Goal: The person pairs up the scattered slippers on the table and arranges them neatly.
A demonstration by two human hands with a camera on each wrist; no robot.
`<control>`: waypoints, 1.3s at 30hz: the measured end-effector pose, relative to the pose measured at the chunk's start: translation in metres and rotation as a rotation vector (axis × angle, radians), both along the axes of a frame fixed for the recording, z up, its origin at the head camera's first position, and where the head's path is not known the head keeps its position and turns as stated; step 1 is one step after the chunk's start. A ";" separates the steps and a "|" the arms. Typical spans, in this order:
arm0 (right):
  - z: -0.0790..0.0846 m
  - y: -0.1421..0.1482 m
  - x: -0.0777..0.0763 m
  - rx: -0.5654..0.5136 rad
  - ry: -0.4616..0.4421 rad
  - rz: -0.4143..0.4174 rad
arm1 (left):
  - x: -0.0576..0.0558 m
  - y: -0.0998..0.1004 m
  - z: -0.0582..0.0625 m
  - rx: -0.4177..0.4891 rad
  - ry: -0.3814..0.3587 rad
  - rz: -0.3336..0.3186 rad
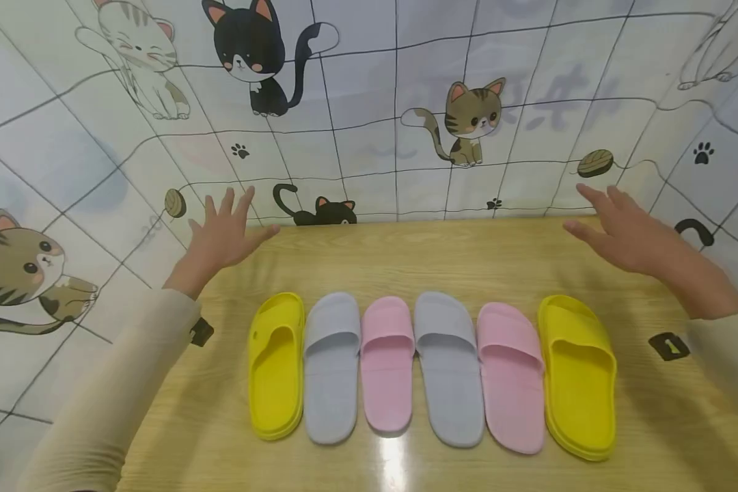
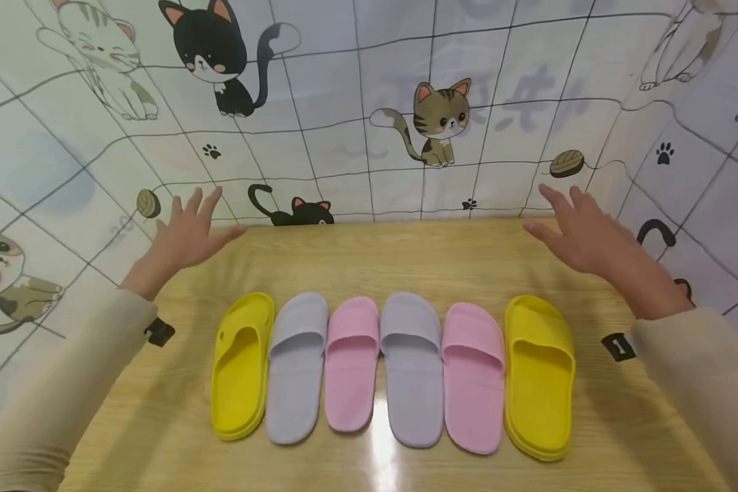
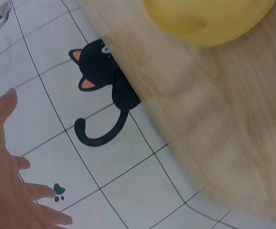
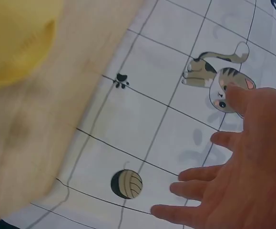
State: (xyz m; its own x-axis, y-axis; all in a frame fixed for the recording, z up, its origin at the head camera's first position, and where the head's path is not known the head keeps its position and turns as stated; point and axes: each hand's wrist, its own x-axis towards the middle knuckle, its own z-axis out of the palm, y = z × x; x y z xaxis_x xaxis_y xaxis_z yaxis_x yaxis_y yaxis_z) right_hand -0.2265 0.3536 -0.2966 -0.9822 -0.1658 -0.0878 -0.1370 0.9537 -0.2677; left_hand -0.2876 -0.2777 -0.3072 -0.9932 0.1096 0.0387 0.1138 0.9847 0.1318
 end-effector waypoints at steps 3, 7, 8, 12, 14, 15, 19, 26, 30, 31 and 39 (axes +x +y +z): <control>-0.017 -0.002 0.012 -0.035 -0.028 0.017 | 0.013 0.000 -0.014 -0.001 -0.026 -0.009; -0.038 -0.003 0.028 -0.039 -0.052 0.022 | 0.026 -0.002 -0.032 -0.011 0.000 -0.044; -0.044 -0.002 0.032 -0.035 -0.065 0.013 | 0.029 -0.002 -0.036 -0.005 0.010 -0.058; -0.061 -0.004 0.046 -0.034 -0.091 0.011 | 0.044 -0.002 -0.047 0.058 -0.029 -0.071; -0.068 -0.007 0.053 -0.036 -0.101 0.014 | 0.052 0.001 -0.052 0.099 -0.086 -0.057; -0.071 -0.008 0.056 -0.036 -0.104 0.018 | 0.055 0.002 -0.054 0.115 -0.120 -0.046; -0.083 -0.016 0.067 -0.047 -0.142 0.017 | 0.069 0.010 -0.061 0.118 -0.234 -0.034; -0.090 -0.030 0.082 0.005 -0.199 0.003 | 0.090 0.025 -0.064 0.068 -0.407 -0.014; -0.089 -0.037 0.090 0.047 -0.217 0.005 | 0.100 0.034 -0.064 0.071 -0.486 0.003; -0.089 -0.038 0.091 0.057 -0.219 0.011 | 0.102 0.036 -0.064 0.071 -0.502 0.004; -0.093 -0.040 0.099 0.090 -0.234 0.042 | 0.112 0.041 -0.060 0.089 -0.591 0.013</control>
